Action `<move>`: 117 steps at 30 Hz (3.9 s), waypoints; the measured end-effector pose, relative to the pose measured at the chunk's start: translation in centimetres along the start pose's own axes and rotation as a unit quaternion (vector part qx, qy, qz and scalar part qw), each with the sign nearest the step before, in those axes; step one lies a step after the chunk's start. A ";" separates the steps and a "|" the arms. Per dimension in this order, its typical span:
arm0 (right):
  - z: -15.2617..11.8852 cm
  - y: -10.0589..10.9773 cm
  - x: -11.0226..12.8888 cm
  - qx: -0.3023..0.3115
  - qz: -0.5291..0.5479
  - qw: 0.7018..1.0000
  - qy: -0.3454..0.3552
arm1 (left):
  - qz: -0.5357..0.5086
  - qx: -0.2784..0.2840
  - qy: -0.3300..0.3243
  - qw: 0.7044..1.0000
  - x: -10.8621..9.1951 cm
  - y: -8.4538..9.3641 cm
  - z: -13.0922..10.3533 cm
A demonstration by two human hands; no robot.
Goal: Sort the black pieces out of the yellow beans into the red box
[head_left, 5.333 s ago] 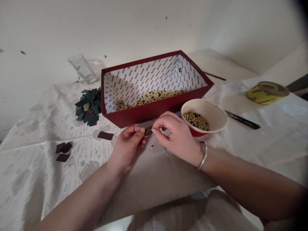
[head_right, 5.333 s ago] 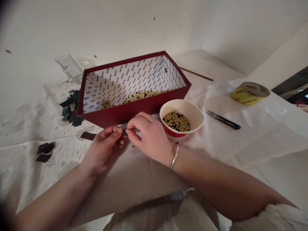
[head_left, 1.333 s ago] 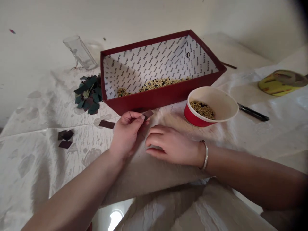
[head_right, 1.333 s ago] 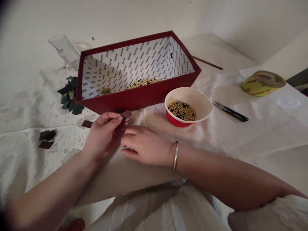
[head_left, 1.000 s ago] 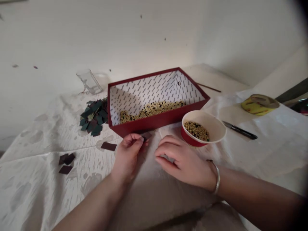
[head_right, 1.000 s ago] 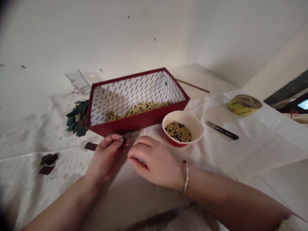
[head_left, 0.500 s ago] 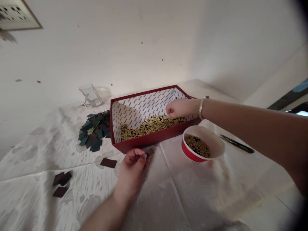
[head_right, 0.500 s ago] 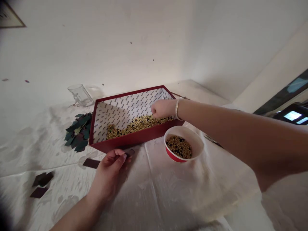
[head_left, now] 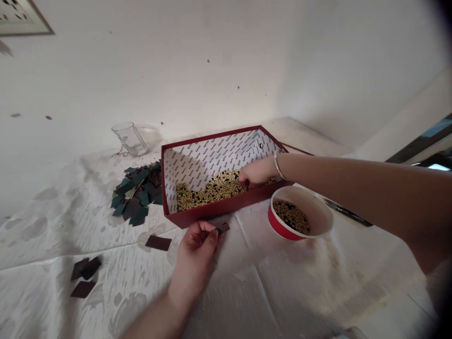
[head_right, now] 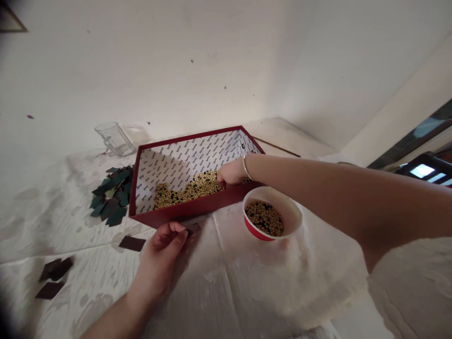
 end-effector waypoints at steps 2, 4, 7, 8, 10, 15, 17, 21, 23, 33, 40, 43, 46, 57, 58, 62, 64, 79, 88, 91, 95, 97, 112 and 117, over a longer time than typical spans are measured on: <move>-0.3 0.4 -0.1 -0.014 0.017 1.000 -0.007 | -0.005 -0.001 0.001 1.000 0.0 -0.1 0.0; -1.1 1.3 -0.3 -0.047 0.037 0.998 -0.015 | -0.013 -0.001 -0.002 1.000 -0.1 -0.2 -0.1; -2.9 3.1 -0.3 -0.105 0.083 0.991 -0.022 | -0.011 -0.002 -0.007 1.000 -0.3 -0.3 -0.2; -3.7 3.7 -0.1 -0.123 0.102 0.987 -0.023 | -0.008 -0.004 -0.009 1.000 -0.4 -0.3 -0.3; -5.6 4.8 1.1 -0.168 0.151 0.974 -0.021 | -0.003 -0.006 -0.013 1.000 -0.5 -0.3 -0.4; -10.5 4.1 7.7 -0.229 0.257 0.937 0.051 | -0.022 -0.018 -0.007 1.000 -0.9 -0.4 -0.4; -11.6 2.4 10.6 -0.248 0.217 0.939 0.096 | -0.042 -0.025 0.004 0.999 -1.0 -0.4 -0.4; -10.7 -2.6 13.0 -0.287 0.149 0.940 0.113 | -0.069 -0.017 0.017 0.997 -1.4 -0.6 -0.3; -9.1 -5.2 12.4 -0.300 0.117 0.944 0.074 | -0.069 -0.018 0.014 0.997 -1.5 -0.5 -0.3; -4.6 -8.7 11.0 -0.290 0.043 0.955 0.052 | -0.056 -0.042 0.002 0.998 -1.4 -0.2 -0.2; -5.7 -7.7 10.7 -0.266 0.035 0.962 0.043 | -0.055 -0.047 0.017 0.997 -1.4 -0.2 -0.3; -7.1 -7.4 10.1 -0.292 0.055 0.955 0.026 | -0.055 -0.050 0.021 0.997 -1.5 -0.3 -0.5; -7.8 -7.5 9.7 -0.310 0.073 0.948 0.014 | -0.044 -0.049 0.023 0.998 -1.5 -0.5 -0.6; -9.1 -7.1 10.9 -0.497 0.174 0.835 0.159 | -0.022 -0.025 0.038 0.999 -1.1 -0.9 -1.2; -9.3 -7.1 11.2 -0.511 0.154 0.828 0.171 | -0.033 -0.013 0.047 0.998 -1.0 -1.1 -1.4; -9.3 -7.4 12.1 -0.518 0.091 0.830 0.188 | -0.113 0.032 0.101 0.988 -0.4 -1.8 -1.8; -9.1 -7.5 12.1 -0.509 0.083 0.837 0.181 | -0.135 0.031 0.117 0.983 -0.2 -1.8 -1.9; -8.7 -7.8 11.8 -0.484 0.079 0.859 0.146 | -0.140 0.029 0.114 0.983 -0.2 -1.8 -1.6; -8.3 -7.9 10.9 -0.490 0.204 0.838 0.126 | -0.084 0.002 0.110 0.990 -0.6 -1.6 -1.9; -8.2 -7.8 11.0 -0.488 0.205 0.838 0.133 | -0.071 -0.002 0.114 0.991 -0.6 -1.6 -1.9; -8.1 -7.7 10.9 -0.483 0.204 0.841 0.133 | -0.056 -0.005 0.110 0.992 -0.6 -1.6 -1.9; -8.1 -7.7 11.0 -0.480 0.200 0.843 0.134 | -0.047 -0.007 0.103 0.994 -0.6 -1.6 -1.9; -8.2 -7.7 11.8 -0.476 0.112 0.864 0.123 | -0.045 -0.005 0.080 0.996 -0.5 -1.5 -1.7; -8.2 -7.7 11.4 -0.492 0.094 0.860 0.099 | -0.050 -0.007 0.085 0.995 -0.6 -1.7 -1.8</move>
Point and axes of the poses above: each hand's wrist, its own z-axis towards the middle knuckle, its own y-axis out of the back of the hand, x = y × z, the point moved 6 cm from there along z, towards the middle knuckle, and after that the axes turned 6 degrees about y, right-handed, at the moved point
